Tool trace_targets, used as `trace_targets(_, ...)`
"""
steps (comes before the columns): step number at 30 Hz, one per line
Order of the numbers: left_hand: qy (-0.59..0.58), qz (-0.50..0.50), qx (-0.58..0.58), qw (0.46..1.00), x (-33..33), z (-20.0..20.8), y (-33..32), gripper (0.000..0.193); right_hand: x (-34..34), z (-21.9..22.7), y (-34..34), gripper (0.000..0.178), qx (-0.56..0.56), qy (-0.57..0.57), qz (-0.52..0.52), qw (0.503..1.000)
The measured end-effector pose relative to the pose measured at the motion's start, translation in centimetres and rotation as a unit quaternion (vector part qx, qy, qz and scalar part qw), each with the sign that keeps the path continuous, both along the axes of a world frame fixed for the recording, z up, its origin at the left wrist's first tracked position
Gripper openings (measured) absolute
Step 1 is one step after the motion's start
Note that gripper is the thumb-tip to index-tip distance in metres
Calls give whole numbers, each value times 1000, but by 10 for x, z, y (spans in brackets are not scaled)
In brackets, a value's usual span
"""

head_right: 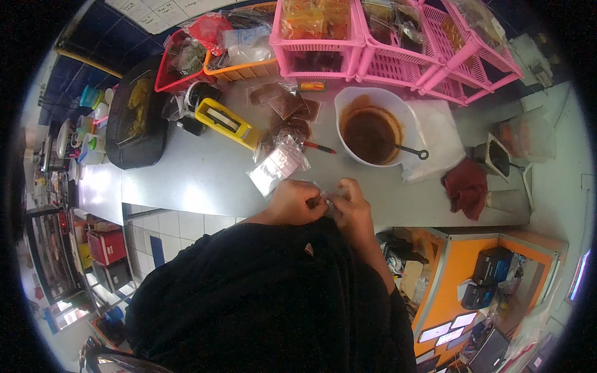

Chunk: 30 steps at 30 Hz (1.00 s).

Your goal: The person walks to a kitchen counter, scoops sauce from a bowl into small plastic bags using a spoon, and seals the bags by hand.

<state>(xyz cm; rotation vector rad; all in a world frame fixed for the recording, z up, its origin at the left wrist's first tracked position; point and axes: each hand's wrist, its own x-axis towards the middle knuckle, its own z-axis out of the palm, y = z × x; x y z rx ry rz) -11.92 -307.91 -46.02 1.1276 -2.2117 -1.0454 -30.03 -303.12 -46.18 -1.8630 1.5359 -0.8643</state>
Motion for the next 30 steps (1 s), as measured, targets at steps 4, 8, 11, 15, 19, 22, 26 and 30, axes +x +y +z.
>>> trace_targets(4, 31, 23, -151, 988, -9, 31, -10, 32, -4, 11, -9, 30, -40, 1, -30, 999)
trace_targets(8, -51, -8, -327, 944, -22, 14, -15, 40, -2, 15, -8, 22, -13, -20, -63, 998)
trace_targets(11, 50, -25, -281, 958, -23, 1, -19, 36, -7, 18, -11, 16, -122, -9, -57, 991)
trace_targets(15, 110, 57, -167, 978, -20, -3, -22, 40, -36, 19, -34, 26, -322, -68, -319, 889)
trace_targets(19, 120, 75, -16, 990, -11, 11, -27, 44, -72, 50, -65, 25, -54, -232, -401, 885)
trace_targets(22, 148, 71, 101, 981, -11, 19, -28, 46, -92, 40, -74, 22, 4, -83, -323, 943)
trace_targets(26, 210, 61, 100, 971, -9, 13, -26, 45, -87, 40, -70, 21, -69, -9, -292, 954)
trace_targets(30, 219, 107, 61, 968, -11, 14, -27, 34, -72, 45, -56, 24, -7, -153, -272, 950)
